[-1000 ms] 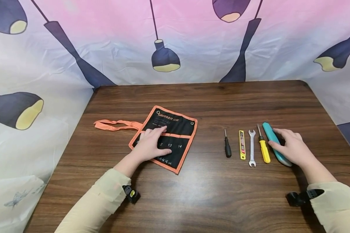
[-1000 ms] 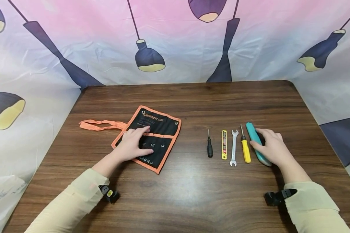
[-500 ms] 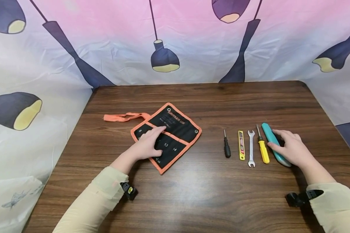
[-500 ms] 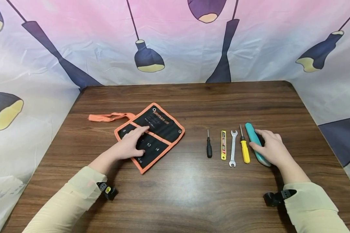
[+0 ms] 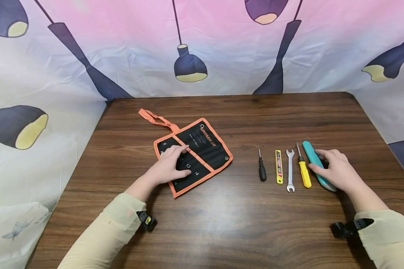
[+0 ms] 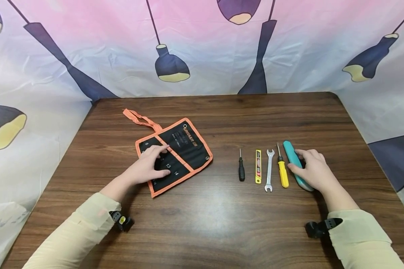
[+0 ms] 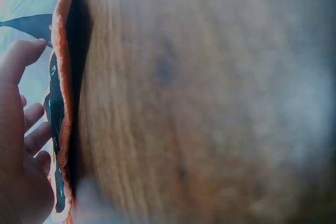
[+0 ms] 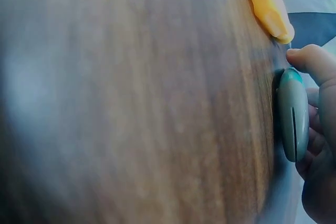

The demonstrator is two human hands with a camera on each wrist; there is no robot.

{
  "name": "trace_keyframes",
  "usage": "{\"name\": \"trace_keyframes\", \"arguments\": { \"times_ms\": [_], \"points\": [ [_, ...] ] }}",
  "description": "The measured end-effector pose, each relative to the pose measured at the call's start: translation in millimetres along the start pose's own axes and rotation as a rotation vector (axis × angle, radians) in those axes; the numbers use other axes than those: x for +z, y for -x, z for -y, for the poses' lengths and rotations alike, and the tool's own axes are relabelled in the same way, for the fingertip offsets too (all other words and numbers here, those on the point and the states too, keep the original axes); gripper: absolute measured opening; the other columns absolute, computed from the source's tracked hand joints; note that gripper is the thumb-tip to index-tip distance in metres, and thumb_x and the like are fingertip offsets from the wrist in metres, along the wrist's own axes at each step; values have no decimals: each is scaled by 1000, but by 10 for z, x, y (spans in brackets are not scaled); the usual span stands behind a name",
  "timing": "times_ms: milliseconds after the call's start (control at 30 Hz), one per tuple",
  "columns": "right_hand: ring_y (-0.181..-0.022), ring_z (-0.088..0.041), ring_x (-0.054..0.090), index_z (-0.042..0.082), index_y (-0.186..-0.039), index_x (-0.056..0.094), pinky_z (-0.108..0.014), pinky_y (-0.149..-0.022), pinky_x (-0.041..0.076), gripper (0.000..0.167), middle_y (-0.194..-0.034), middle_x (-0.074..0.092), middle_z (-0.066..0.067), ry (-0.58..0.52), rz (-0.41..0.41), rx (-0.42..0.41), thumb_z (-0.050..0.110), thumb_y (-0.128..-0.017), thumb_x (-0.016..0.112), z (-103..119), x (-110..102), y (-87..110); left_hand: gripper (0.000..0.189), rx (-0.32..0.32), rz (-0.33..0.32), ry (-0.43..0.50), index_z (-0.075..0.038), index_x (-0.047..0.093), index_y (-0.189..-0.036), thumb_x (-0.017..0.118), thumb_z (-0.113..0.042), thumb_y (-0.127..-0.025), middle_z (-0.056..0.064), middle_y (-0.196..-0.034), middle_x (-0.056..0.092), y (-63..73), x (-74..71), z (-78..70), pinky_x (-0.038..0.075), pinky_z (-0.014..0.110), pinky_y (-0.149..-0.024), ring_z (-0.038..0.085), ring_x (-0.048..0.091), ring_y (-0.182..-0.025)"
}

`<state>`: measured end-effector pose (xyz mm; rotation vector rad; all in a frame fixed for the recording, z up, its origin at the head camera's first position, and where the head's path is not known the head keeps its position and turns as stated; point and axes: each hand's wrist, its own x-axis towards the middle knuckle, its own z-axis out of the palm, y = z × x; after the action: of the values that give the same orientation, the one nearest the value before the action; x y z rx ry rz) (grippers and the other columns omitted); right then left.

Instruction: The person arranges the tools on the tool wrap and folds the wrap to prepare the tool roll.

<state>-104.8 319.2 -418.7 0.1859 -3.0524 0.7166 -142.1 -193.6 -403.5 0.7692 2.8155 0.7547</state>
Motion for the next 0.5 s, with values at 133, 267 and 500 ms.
{"name": "trace_keyframes", "arguments": {
  "times_ms": [133, 267, 500],
  "points": [
    [-97, -43, 41, -14, -126, 43, -57, -75, 36, 66, -108, 44, -29, 6, 8, 8, 38, -90, 60, -4, -6, -4, 84, 1, 12, -24, -8, 38, -141, 74, -45, -75, 6, -119, 51, 11, 27, -22, 32, 49, -91, 25, 43, -111],
    [-92, -40, 45, -14, -125, 44, -54, -72, 39, 62, -108, 44, -29, 18, 27, 0, 34, -90, 61, -19, -22, -12, 87, 4, 48, -72, -10, 40, -140, 76, -49, -71, 6, -125, 49, 21, 45, -20, 32, 47, -90, 25, 42, -111],
    [-94, -42, 49, -14, -125, 45, -57, -76, 39, 56, -110, 45, -30, 18, 39, -24, 27, -90, 62, -50, -51, -19, 80, -11, 131, -169, -18, 44, -139, 74, -47, -71, 4, -133, 47, 14, -22, 4, 30, 47, -88, 25, 41, -117]
  ]
}}
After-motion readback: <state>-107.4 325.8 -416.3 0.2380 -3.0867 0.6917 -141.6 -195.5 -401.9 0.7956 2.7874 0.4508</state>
